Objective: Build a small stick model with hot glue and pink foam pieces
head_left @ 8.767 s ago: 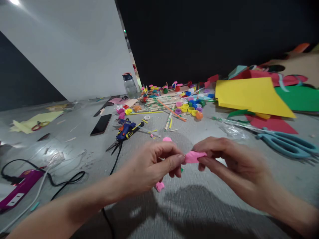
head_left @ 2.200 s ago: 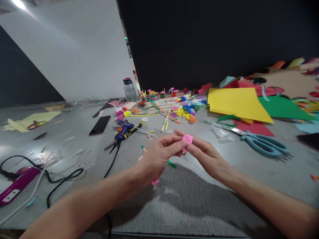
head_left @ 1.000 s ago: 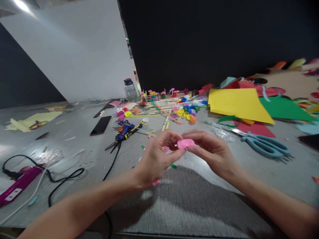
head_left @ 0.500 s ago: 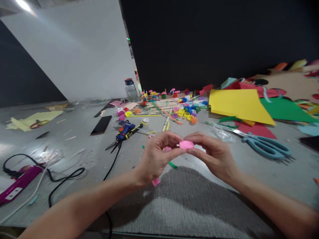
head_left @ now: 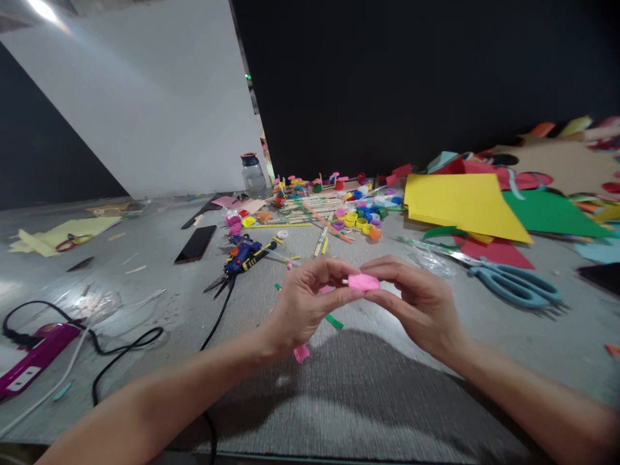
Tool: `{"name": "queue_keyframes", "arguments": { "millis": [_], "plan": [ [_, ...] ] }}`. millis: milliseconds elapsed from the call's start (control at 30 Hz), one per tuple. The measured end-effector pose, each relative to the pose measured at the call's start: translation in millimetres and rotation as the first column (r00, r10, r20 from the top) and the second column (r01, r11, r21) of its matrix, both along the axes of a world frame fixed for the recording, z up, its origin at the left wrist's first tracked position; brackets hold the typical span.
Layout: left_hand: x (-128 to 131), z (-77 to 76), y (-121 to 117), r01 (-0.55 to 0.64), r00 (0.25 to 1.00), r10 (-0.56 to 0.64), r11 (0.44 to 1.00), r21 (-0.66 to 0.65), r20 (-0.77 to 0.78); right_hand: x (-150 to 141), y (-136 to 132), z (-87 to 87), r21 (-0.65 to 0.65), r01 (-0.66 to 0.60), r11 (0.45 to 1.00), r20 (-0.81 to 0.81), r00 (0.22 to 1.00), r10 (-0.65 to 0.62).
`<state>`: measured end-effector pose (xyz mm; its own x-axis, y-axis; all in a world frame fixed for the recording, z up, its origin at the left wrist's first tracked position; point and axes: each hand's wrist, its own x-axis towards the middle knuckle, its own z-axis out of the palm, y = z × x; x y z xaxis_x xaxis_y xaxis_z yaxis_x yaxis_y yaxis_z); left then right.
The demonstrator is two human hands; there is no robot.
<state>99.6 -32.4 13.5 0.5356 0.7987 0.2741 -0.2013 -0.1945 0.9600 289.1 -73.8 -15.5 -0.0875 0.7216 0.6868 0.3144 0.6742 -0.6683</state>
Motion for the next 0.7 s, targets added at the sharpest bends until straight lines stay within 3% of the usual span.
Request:
{"name": "queue_keyframes", "arguments": {
  "millis": [233,433,700],
  "plan": [
    [-0.1,4.2,-1.5,0.012,0.998,-0.011,1.000,-0.014,0.062,1.1,-0.1,1.6,0.020,-0.041,0.999,-0.007,0.999,0.041],
    [0.1,7.8,-3.4,0.107,0.992,-0.099,0.989,-0.107,0.072,-1.5,-4.5,7.7,0.113,0.051,0.992,0.055,0.997,-0.057],
    [-2.3,0.4,-2.1,-0.017,0.999,0.022,0.990,0.137,-0.032,0.3,-1.5,4.9,0.115,0.030,0.993,0.055,0.998,-0.037]
  ]
}}
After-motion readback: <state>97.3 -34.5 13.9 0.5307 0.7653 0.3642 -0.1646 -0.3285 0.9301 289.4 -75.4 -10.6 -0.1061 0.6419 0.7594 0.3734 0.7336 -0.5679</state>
